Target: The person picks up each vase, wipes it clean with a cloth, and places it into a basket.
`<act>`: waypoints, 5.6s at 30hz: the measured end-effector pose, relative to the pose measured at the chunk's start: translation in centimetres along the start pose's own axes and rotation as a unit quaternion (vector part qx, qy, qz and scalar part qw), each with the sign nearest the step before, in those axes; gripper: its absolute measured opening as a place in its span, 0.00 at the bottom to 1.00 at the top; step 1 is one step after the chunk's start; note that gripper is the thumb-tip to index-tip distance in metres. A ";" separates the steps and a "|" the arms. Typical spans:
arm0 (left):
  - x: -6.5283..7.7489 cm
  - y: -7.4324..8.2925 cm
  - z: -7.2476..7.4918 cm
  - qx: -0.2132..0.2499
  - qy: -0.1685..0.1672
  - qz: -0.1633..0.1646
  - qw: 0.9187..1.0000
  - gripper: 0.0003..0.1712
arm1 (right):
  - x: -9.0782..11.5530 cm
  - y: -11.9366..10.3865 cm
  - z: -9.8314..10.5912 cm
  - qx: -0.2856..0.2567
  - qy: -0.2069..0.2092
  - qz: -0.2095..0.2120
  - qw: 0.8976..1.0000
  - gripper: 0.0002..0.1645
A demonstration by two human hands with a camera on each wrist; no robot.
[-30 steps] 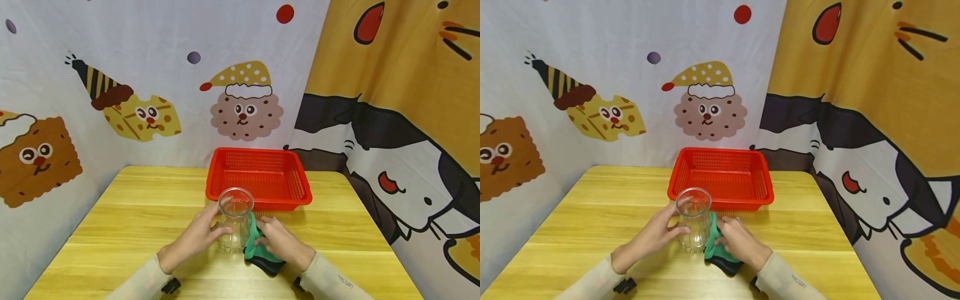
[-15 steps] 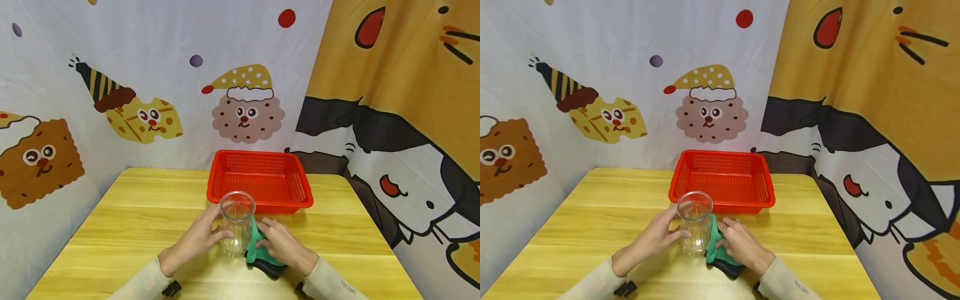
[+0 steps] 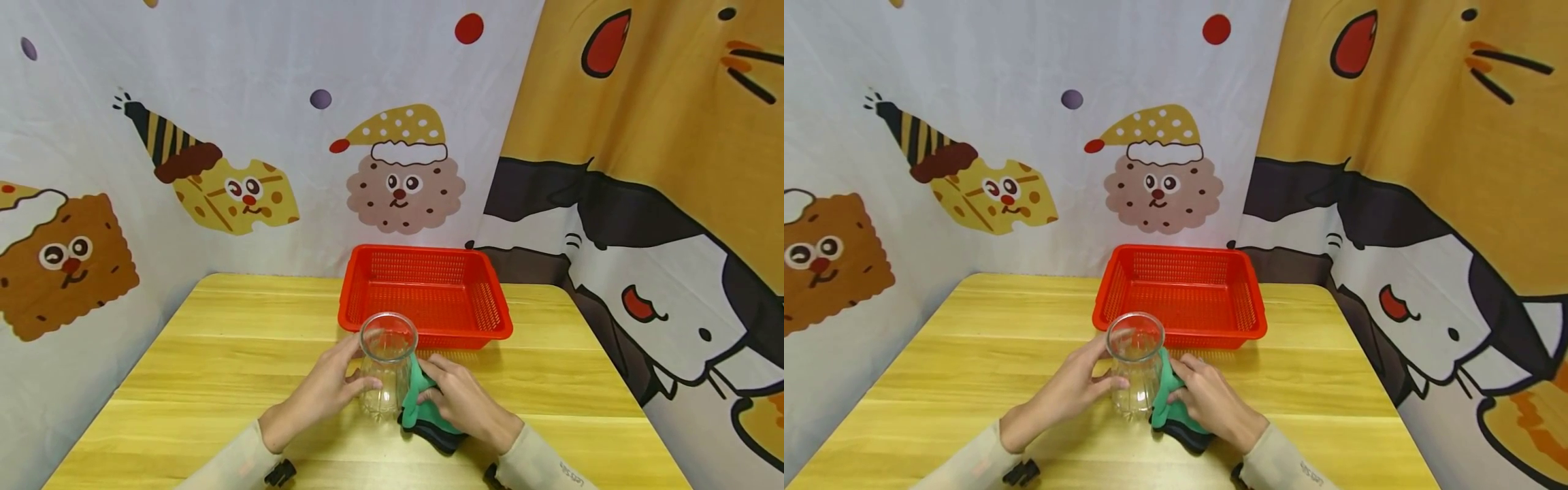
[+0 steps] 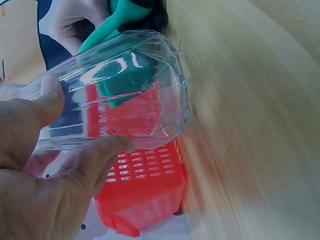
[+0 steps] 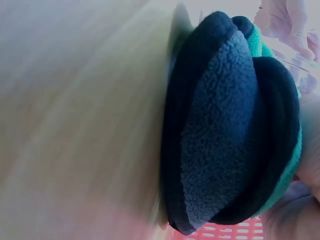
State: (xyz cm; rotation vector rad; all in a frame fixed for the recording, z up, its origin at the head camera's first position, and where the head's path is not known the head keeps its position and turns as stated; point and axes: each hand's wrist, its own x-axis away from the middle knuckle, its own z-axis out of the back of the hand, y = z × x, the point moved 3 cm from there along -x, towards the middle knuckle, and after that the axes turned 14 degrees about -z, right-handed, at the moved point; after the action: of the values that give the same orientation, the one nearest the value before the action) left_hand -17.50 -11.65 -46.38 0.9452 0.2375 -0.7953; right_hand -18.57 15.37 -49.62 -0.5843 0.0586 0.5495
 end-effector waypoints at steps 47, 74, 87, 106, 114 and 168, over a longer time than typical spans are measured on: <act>0.4 0.2 -0.3 -0.036 0.011 -0.046 0.998 0.46 | -0.6 -2.7 3.4 -0.109 0.158 0.062 0.979 0.36; 0.6 0.4 -0.4 -0.020 0.016 -0.036 0.999 0.46 | -0.7 -3.2 3.4 -0.068 0.161 0.084 0.981 0.22; 0.4 0.6 -0.3 -0.023 0.013 -0.032 0.999 0.47 | -1.0 -3.3 3.4 -0.046 0.124 0.087 0.987 0.18; 0.3 0.5 -0.3 -0.042 0.009 -0.027 0.999 0.49 | -0.9 -3.0 3.2 -0.001 0.059 0.068 0.996 0.24; 0.3 0.6 -0.3 -0.047 0.008 -0.029 0.998 0.49 | -0.7 -2.6 3.0 0.010 0.028 0.051 0.998 0.21; 0.5 0.5 -0.5 -0.007 0.015 -0.024 1.000 0.46 | -1.0 -1.7 0.8 0.122 -0.095 -0.019 0.988 0.09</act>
State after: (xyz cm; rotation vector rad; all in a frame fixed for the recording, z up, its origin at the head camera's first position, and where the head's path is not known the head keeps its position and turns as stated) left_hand -16.73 -11.35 -46.58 0.9407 0.2924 -0.8236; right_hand -18.61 14.11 -47.86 -0.2915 -0.0651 0.5483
